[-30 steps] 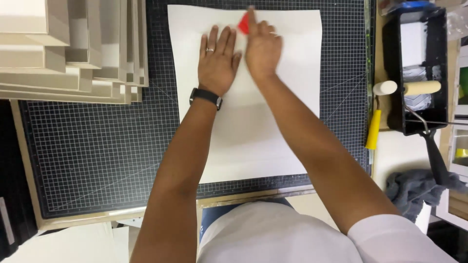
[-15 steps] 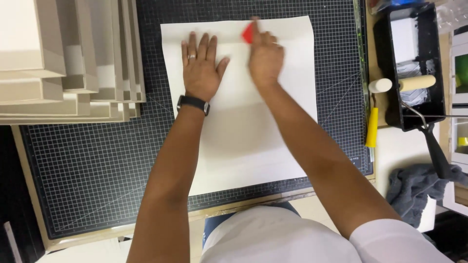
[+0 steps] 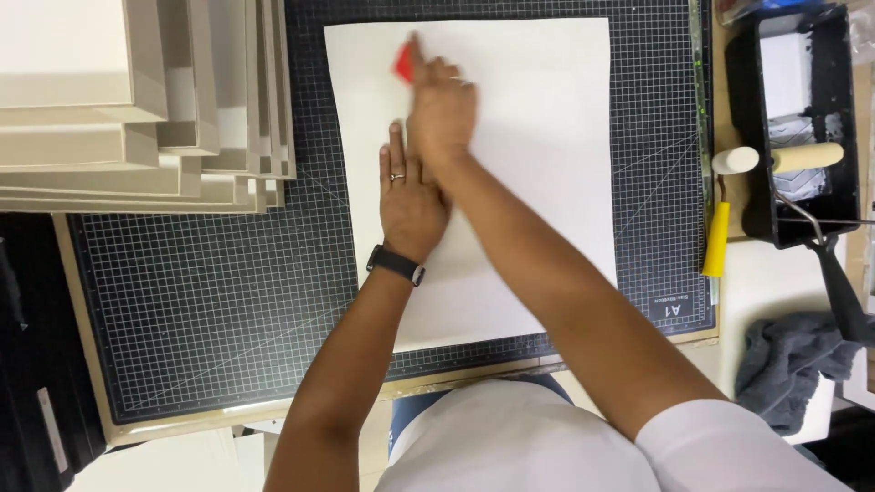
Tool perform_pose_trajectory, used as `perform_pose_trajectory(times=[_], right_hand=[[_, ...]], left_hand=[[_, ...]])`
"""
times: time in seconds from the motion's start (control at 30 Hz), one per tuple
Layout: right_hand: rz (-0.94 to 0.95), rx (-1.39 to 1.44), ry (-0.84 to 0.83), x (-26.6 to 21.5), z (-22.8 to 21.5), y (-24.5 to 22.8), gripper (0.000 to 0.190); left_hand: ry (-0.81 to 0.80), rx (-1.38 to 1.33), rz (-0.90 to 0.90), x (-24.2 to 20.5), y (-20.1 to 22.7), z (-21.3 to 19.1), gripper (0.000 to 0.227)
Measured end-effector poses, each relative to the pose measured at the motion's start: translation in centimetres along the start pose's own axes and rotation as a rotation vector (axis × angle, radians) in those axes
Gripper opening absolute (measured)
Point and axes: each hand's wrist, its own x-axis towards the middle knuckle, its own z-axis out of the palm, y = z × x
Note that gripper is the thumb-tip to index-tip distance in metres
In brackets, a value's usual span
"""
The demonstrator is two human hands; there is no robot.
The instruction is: Applying adhesive to a board with a roller and mounting a sheet of paper onto it, smoothing it out with a scraper.
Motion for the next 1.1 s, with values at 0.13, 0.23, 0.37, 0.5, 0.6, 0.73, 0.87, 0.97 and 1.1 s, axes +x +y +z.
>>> perform_pose_trajectory(times=[0.13, 0.23, 0.37, 0.5, 0.6, 0.73, 0.87, 0.97, 1.1], right_hand=[[0.104, -0.326, 0.075, -1.0, 1.7, 14.2, 0.057], [0.411, -0.124, -0.036, -2.2, 0.9, 18.2, 0.071], [0.212, -0.159, 0.008, -3.5, 0.6, 9.3, 0.068], [0.046, -0.002, -0.086, -3.0, -2.8, 3.9, 0.086], [0.124, -0.481, 0.037, -1.8, 1.2, 14.7, 0.061], [0.297, -0.574, 0.117, -3.8, 0.5, 27.1, 0.065], [0.317, 0.238, 0.025, -6.8, -5.7, 30.3, 0.065], [0.094, 0.375, -0.020, -9.9, -10.2, 29.2, 0.055], [-0.369, 0.338, 0.008, -12.2, -9.9, 29.0, 0.050]], left_hand=[[0.215, 0.080, -0.036, -0.9, 0.4, -1.6, 0.069], [0.128, 0.201, -0.055, -1.0, 0.8, -1.5, 0.072], [0.080, 0.138, -0.004, -0.6, 2.5, -1.2, 0.071], [0.088, 0.059, 0.073, -0.8, 2.6, -0.9, 0.067], [0.176, 0.079, 0.045, -1.1, 2.9, -1.6, 0.066], [0.191, 0.140, -0.010, -0.9, 5.1, -0.6, 0.066], [0.053, -0.047, 0.120, 1.6, 11.1, 2.0, 0.069], [-0.033, -0.021, 0.235, 1.1, 17.3, 4.5, 0.074], [-0.342, 0.071, 0.385, -1.0, 23.2, 4.0, 0.069]])
